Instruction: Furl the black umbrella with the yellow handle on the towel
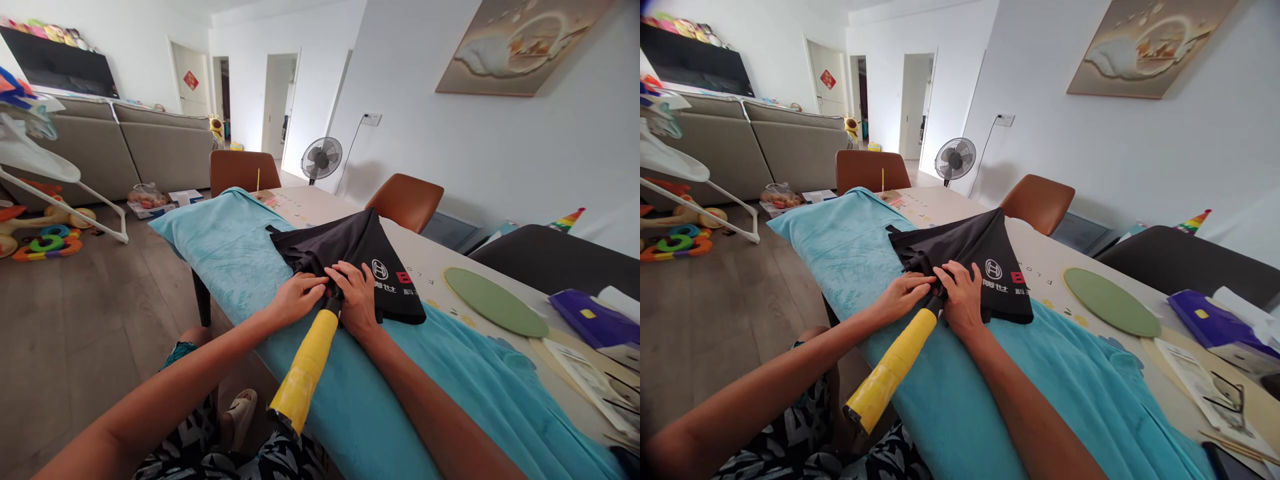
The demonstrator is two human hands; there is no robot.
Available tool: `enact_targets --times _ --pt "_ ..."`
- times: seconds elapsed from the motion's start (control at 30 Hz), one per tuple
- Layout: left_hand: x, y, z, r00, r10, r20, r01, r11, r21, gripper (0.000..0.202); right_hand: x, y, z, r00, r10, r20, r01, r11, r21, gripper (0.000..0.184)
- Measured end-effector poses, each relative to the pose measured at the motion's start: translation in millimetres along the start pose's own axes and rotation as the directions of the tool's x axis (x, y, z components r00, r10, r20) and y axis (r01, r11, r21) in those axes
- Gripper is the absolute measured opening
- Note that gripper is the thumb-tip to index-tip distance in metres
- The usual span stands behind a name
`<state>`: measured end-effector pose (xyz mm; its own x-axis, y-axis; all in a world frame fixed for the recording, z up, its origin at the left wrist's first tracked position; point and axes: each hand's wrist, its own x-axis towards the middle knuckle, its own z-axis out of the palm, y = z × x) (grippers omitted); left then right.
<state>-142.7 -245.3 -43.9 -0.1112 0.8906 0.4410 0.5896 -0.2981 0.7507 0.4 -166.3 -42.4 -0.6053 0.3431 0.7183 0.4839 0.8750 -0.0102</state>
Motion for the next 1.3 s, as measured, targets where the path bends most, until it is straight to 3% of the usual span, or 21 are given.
enact_targets --times 0.17,0.3,0.4,0.47,0.53,0.57,0.7,0.93,1.17,1.3 --pt "1 -5 6.2 0.999 0.037 -0.031 -0.04 0.995 -0.092 0.026 -2 1 2 0.999 -0.035 -0.011 0.035 0.999 0.033 0.021" --pt "-5 0 6.5 0.975 0.108 -0.193 -0.114 0.993 -0.023 0.021 -3 2 5 0.994 -0.039 -0.103 0.044 0.998 0.048 0.009" --pt "-7 2 1.5 0.891 0.093 -0.444 -0.076 0.996 0.056 0.018 -2 2 7 0.982 0.0 -0.188 0.007 0.999 0.039 0.006" --pt "-6 1 -2.3 0.798 -0.009 -0.602 0.022 1.0 0.013 0.013 -2 1 7 0.976 0.019 -0.215 -0.01 0.999 0.039 0.01" --pt "-4 -1 -5.0 0.739 -0.111 -0.664 0.102 0.993 -0.052 0.011 -2 1 7 0.976 0.024 -0.218 -0.015 0.999 0.04 0.013" --pt "-3 -2 -5.7 0.743 -0.131 -0.657 0.115 0.991 -0.067 0.011 -2 0 7 0.976 0.025 -0.218 -0.017 0.999 0.04 0.014" --pt "-2 0 -5.2 0.847 -0.036 -0.53 0.032 0.999 -0.017 0.006 -1 0 6 0.974 0.026 -0.225 -0.018 0.999 0.04 0.014" --pt "-9 3 -2.6 0.935 0.164 -0.315 -0.121 0.981 0.151 0.009 -2 1 5 0.973 0.014 -0.229 -0.007 0.999 0.035 0.01" --pt "-8 -3 -1.7 0.958 0.105 -0.267 -0.072 0.989 0.131 0.012 -2 3 5 0.992 -0.027 -0.127 0.033 0.998 0.045 0.019" --pt "-9 1 0.9 0.955 0.243 -0.169 -0.222 0.966 0.135 0.014 -2 6 4 0.995 -0.08 -0.058 0.084 0.993 0.077 0.022"
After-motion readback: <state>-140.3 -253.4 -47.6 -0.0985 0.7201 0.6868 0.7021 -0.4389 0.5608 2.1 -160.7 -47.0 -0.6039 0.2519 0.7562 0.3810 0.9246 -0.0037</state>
